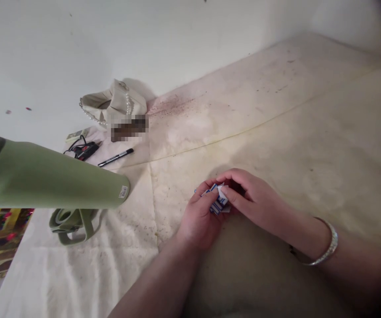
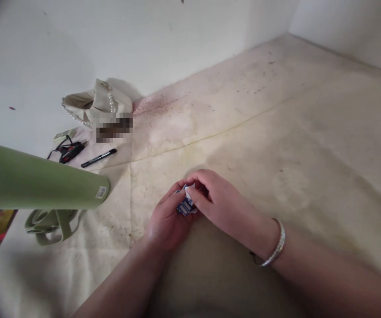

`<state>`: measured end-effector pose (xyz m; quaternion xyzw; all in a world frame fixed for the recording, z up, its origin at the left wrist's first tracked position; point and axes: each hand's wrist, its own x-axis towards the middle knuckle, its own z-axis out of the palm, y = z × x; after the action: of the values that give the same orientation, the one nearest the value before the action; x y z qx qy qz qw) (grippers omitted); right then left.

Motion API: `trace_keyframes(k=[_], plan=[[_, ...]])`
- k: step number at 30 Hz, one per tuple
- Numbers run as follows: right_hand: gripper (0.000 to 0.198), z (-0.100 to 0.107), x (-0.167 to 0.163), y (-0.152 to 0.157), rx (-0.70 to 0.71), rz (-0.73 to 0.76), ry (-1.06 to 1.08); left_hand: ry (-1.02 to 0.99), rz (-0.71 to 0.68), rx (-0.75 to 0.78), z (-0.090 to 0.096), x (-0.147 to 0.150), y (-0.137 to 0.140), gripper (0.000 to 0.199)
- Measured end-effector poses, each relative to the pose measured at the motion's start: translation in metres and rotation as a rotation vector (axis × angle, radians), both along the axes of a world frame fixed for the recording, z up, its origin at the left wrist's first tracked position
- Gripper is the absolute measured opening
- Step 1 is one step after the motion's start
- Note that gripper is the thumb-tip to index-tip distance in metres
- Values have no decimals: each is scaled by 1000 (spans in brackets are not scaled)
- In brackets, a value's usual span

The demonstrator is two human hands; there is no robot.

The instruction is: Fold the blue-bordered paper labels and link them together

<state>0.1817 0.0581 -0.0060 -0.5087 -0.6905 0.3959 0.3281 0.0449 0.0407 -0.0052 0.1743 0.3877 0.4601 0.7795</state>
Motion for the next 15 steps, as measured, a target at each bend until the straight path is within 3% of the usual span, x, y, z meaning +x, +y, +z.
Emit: trace_keyframes(k=[15], plan=[[20,2,0,-2,-2,0,-33,-10,16,-19,1,1,0,21]])
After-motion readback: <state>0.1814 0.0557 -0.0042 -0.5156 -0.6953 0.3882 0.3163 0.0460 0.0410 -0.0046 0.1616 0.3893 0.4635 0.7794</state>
